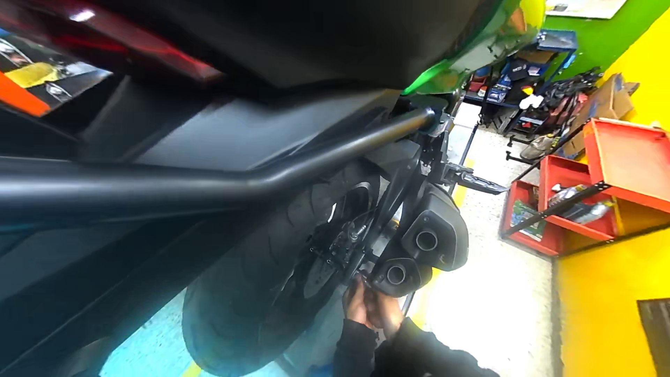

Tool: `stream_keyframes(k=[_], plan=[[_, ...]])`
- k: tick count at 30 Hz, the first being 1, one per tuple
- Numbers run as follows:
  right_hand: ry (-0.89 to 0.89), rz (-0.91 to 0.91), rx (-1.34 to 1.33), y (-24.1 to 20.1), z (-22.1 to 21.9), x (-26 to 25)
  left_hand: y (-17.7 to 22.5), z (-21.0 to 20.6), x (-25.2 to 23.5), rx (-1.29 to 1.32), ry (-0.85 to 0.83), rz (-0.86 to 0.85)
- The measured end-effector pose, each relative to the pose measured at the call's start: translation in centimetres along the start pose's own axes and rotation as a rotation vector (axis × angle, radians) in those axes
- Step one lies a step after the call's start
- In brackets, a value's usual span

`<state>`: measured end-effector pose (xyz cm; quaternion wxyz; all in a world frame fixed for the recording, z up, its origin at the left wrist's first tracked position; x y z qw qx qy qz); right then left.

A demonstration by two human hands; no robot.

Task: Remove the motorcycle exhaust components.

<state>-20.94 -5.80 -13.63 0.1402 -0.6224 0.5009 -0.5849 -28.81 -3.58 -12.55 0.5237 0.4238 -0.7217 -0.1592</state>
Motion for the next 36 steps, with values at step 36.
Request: stream_keyframes(k=[36], plan=[[-0.078,0.176,0.371,-0.8,1.1,-1.1,0.4,-0.7,0.4,-0.073,0.104,-0.047]])
Point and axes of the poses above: each hand's wrist, its own x-axis away from the middle knuckle, its own z-axis out of the back of the hand, y = z × x, the point moved 5 cm from there along -x, towards the middle knuckle, and after that the axes turned 6 degrees about -x, right-handed, at the moved point
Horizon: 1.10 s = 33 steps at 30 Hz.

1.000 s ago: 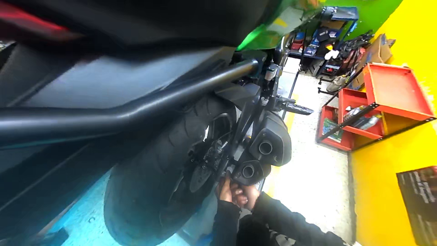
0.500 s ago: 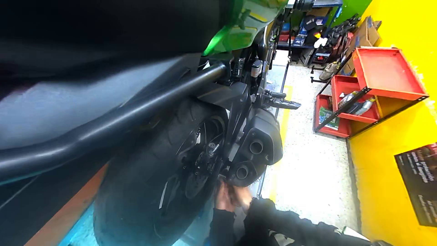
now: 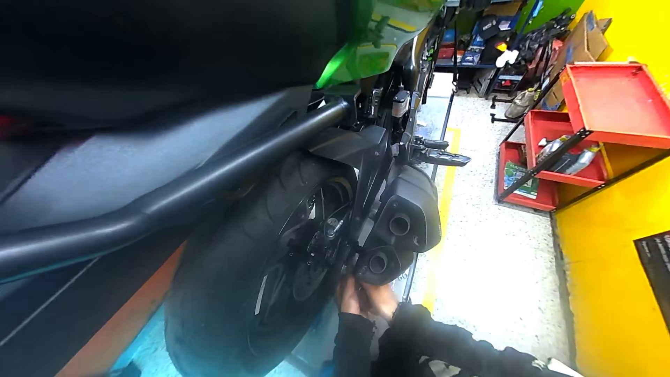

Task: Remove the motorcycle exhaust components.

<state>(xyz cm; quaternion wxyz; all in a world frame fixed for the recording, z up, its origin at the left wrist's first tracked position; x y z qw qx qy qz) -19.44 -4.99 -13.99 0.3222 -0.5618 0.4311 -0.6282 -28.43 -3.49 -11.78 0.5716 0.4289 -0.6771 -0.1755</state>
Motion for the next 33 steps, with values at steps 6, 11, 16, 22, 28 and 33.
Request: stream_keyframes(k=[6,11,16,22,28,33], plan=[[0.062,-0.148,-0.229,-0.2,-0.9,0.7,-1.2,1.0,-1.3,0.181,-0.365,0.058],[-0.045,-0.464,-0.647,-5.5,-1.6,3.9,-0.6,0.2,-0.1,0.123,-0.268,0.187],[-0.195,-0.478,-0.605,-5.7,-0.9,4.1,0.0,-0.2,-0.1,0.010,-0.062,0.191],[0.053,-0.024,0.113,-3.9,0.1,2.2,-0.9,0.0,-1.1,0.237,-0.282,-0.018],[0.118,-0.057,-0.128,1.1,-0.6,-0.2,-1.7,0.6,-2.0,0.149,-0.271,-0.050],[-0.244,-0.467,-0.838,-5.3,-1.9,3.8,-0.3,0.0,-0.1,-0.065,0.006,0.125]])
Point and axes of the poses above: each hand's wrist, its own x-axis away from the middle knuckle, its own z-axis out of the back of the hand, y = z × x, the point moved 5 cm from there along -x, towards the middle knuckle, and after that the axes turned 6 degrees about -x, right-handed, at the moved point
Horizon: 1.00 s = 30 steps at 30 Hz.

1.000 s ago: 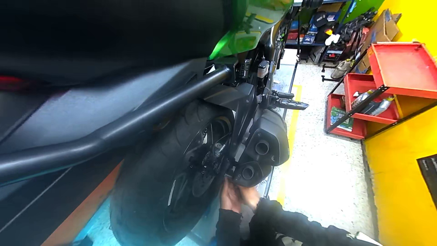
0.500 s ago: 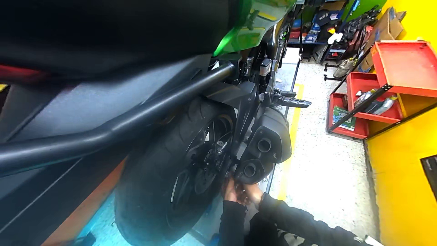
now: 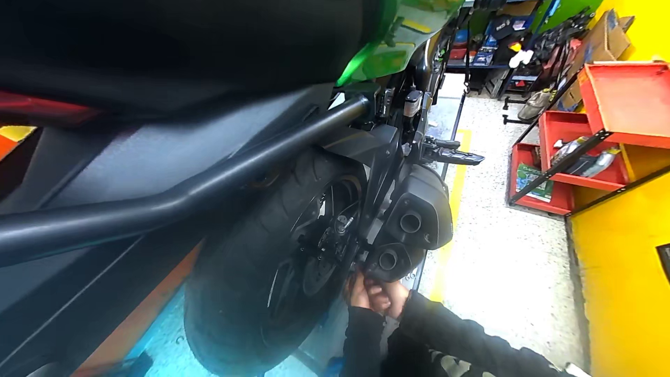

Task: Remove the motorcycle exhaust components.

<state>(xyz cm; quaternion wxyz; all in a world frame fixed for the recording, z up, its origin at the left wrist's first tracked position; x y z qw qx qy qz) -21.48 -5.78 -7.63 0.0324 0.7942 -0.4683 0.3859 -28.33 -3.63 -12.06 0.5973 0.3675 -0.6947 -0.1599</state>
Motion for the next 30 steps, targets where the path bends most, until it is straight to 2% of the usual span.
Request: stream_keyframes(k=[2,3,5,7,11,16,18,20,23,26,28,30], plan=[[-0.139,-0.082,-0.138,-0.1,-0.1,0.1,0.0,0.1,-0.2,-0.006,-0.024,0.013],[-0.140,-0.093,-0.106,-0.1,0.3,0.0,-0.1,0.3,-0.4,0.006,-0.073,0.021],[0.035,-0.026,0.182,-0.2,1.6,-0.4,0.2,0.3,0.5,0.001,-0.199,0.049],[0.213,0.054,0.466,0.1,3.1,-1.3,-0.1,0.4,0.7,-0.032,-0.235,0.042],[0.285,0.241,0.693,0.2,3.7,-1.9,-0.6,0.4,0.3,-0.064,-0.098,-0.037],[0.272,0.482,0.934,1.0,5.9,-6.0,0.1,-0.4,1.1,0.151,-0.058,-0.167],[0.233,0.508,0.836,1.8,7.3,-7.7,0.3,-1.0,1.5,0.102,-0.021,-0.144],[0.182,0.421,0.667,2.4,7.1,-7.3,0.3,-0.7,1.4,0.020,-0.019,-0.095],[0.228,0.272,0.462,1.5,4.4,-4.5,-0.2,0.2,0.0,0.047,-0.210,-0.011],[0.159,0.222,0.304,1.4,4.2,-4.2,-1.8,1.0,-2.0,0.096,-0.306,0.023],[0.183,0.164,0.205,0.9,2.9,-2.9,-1.7,0.6,-1.8,0.133,-0.276,0.054],[0.091,0.051,0.048,0.2,1.2,-1.4,-0.4,-0.4,-0.1,0.123,-0.170,0.069]])
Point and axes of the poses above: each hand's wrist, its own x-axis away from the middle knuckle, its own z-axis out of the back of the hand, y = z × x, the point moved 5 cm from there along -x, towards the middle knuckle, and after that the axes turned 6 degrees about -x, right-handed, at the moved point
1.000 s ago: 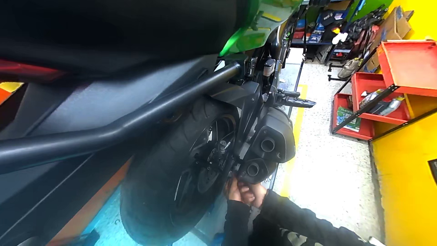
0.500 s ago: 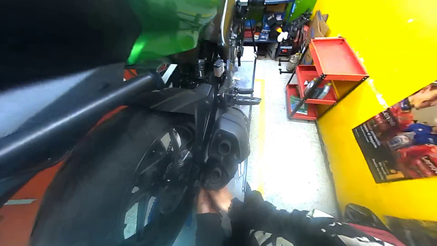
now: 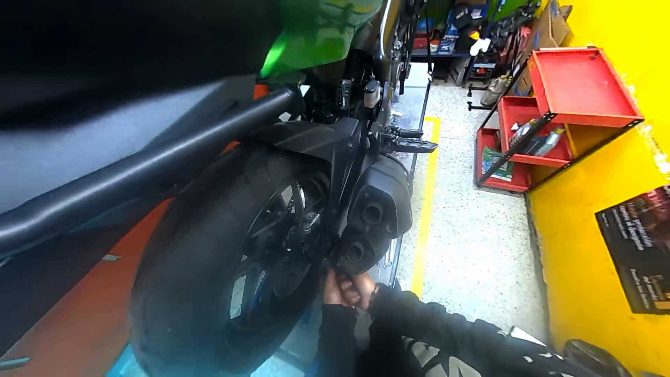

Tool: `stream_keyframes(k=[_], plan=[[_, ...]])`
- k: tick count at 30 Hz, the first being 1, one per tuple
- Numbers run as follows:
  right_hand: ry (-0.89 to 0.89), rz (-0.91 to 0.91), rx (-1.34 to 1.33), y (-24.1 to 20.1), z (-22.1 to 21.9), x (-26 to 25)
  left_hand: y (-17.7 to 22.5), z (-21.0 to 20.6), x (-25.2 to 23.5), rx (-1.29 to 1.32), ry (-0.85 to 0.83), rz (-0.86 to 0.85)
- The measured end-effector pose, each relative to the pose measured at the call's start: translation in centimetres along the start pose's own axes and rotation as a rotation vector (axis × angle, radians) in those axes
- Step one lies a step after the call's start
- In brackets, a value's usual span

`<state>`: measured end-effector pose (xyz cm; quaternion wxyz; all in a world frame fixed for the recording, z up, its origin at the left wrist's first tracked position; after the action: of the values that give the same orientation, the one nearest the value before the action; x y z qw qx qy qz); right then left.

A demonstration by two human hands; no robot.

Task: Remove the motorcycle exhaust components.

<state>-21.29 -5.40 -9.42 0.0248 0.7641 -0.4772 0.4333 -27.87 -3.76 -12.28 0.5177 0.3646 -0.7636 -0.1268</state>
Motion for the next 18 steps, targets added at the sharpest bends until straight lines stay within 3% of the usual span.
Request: stream_keyframes(k=[3,7,10,12,16,18], plan=[[-0.159,-0.090,-0.077,-0.7,-0.7,1.2,0.5,-1.1,1.1,-0.004,0.097,-0.007],[0.061,0.082,0.471,-0.4,1.9,-0.8,0.9,-0.3,0.7,-0.231,0.288,-0.171],[0.168,0.267,0.643,-0.5,2.3,-1.3,0.9,0.2,0.2,-0.277,0.327,-0.227],[0.214,0.370,0.720,-0.7,2.3,-1.4,0.6,0.2,-0.1,-0.195,0.263,-0.217],[0.182,0.399,0.755,-0.8,2.0,-1.2,0.3,0.0,0.0,0.035,-0.066,-0.227],[0.165,0.444,0.727,-0.6,2.3,-2.1,0.1,0.1,-0.5,0.059,-0.138,-0.238]])
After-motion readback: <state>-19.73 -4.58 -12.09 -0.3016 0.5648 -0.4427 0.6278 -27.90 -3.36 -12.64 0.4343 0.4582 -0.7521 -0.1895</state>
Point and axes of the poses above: each hand's wrist, its own x-axis away from the middle knuckle, its own z-axis out of the back of the hand, y = z × x, the point moved 5 cm from there along -x, towards the middle knuckle, and after that the axes turned 6 degrees about -x, right-handed, at the moved point
